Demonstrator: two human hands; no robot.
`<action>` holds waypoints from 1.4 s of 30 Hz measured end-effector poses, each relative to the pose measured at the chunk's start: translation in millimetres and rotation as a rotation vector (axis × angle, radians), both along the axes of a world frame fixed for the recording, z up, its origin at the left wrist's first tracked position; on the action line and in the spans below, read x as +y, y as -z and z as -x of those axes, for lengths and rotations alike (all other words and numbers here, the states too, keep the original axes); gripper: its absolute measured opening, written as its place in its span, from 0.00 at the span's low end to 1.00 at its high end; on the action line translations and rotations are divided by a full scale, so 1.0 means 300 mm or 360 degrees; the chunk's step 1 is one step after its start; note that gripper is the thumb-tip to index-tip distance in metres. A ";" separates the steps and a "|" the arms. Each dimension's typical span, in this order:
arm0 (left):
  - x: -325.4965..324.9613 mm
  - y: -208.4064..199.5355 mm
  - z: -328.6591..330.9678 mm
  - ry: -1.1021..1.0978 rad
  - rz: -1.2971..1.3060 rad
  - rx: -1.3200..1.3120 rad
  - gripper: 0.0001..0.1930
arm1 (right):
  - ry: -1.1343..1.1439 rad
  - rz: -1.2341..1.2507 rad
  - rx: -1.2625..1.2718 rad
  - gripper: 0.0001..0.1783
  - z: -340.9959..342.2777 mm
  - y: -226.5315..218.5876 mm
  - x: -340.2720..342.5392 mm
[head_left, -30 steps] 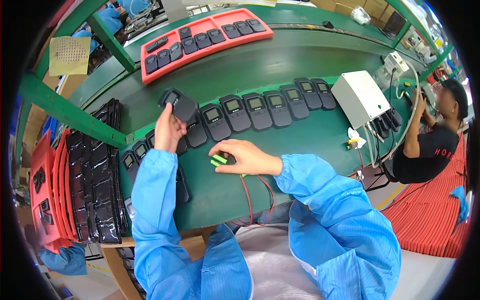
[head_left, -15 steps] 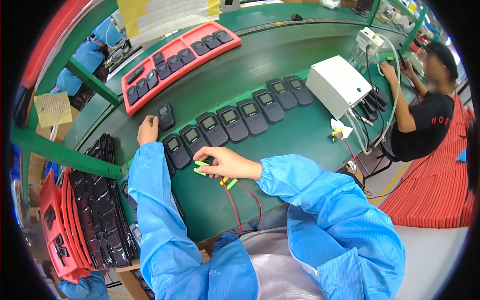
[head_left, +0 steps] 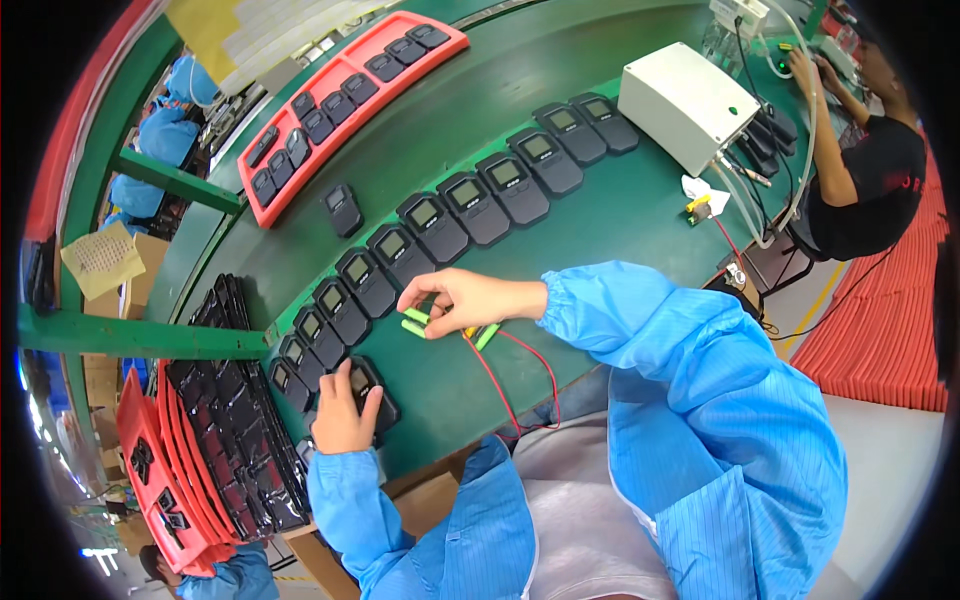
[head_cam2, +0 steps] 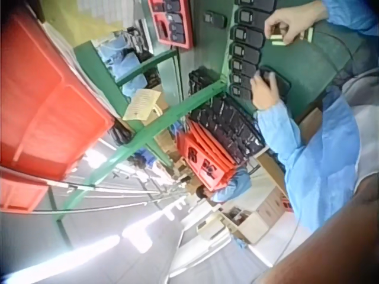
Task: Assembling handheld electronic devices by inserting components and batteries on a production line.
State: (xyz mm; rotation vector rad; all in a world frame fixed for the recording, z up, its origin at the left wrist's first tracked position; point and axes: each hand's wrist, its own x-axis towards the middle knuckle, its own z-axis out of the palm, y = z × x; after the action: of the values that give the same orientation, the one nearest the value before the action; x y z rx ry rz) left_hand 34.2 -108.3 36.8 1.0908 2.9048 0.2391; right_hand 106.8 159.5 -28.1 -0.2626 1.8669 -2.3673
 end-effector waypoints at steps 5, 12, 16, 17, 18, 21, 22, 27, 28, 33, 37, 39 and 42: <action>-0.017 0.012 -0.095 0.0011 0.0075 0.0109 0.28 | -0.0070 -0.0117 -0.0113 0.25 0.000 -0.035 0.000; -0.036 0.044 -0.144 0.0185 0.0191 0.0347 0.33 | 0.0164 0.0201 -0.0030 0.22 0.006 -0.030 -0.028; -0.001 0.041 -0.173 0.0190 0.0090 0.0194 0.32 | 0.0216 0.0409 -0.0234 0.23 -0.011 -0.081 -0.012; 0.011 0.039 -0.174 0.0192 0.0030 0.0139 0.31 | 0.0216 0.0412 -0.0233 0.23 -0.008 -0.074 -0.010; 0.015 0.034 -0.165 0.0194 0.0033 0.0140 0.31 | 0.0313 0.0351 -0.0110 0.22 -0.003 -0.060 -0.009; 0.010 0.010 -0.129 -0.0018 -0.0849 -0.0822 0.31 | 0.0490 0.0209 0.0141 0.22 0.007 -0.049 -0.012; 0.030 0.013 -0.118 -0.0018 -0.0852 -0.0827 0.31 | 0.0502 0.0168 0.0187 0.21 0.004 -0.047 -0.008; 0.182 0.036 -0.032 0.0060 -0.1892 -0.1395 0.35 | 0.0522 0.0037 0.0266 0.19 -0.010 -0.063 -0.020; 0.210 0.060 -0.017 0.0068 -0.1955 -0.1308 0.36 | 0.0528 0.0015 0.0258 0.19 -0.016 -0.069 -0.024; 0.326 0.149 -0.006 0.0317 -0.2121 -0.1093 0.42 | 0.0512 -0.0402 0.0316 0.17 -0.035 -0.082 -0.035; 0.358 0.203 -0.073 0.0369 -0.2020 -0.1053 0.45 | 0.0483 -0.0493 0.0316 0.15 -0.034 -0.079 -0.036; 0.365 0.203 -0.075 0.0315 -0.2044 -0.1098 0.45 | 0.0512 -0.0747 0.0456 0.15 -0.034 -0.080 -0.034; 0.357 0.185 -0.073 0.0215 -0.2092 -0.1167 0.47 | 0.0527 -0.0857 0.0515 0.14 -0.036 -0.079 -0.043</action>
State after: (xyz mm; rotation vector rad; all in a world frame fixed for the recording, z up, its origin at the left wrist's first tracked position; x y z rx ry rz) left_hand 56.0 -1.2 -18.6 0.8651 1.7775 2.1317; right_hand 117.5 146.6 -4.4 -0.3127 2.8030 -1.9648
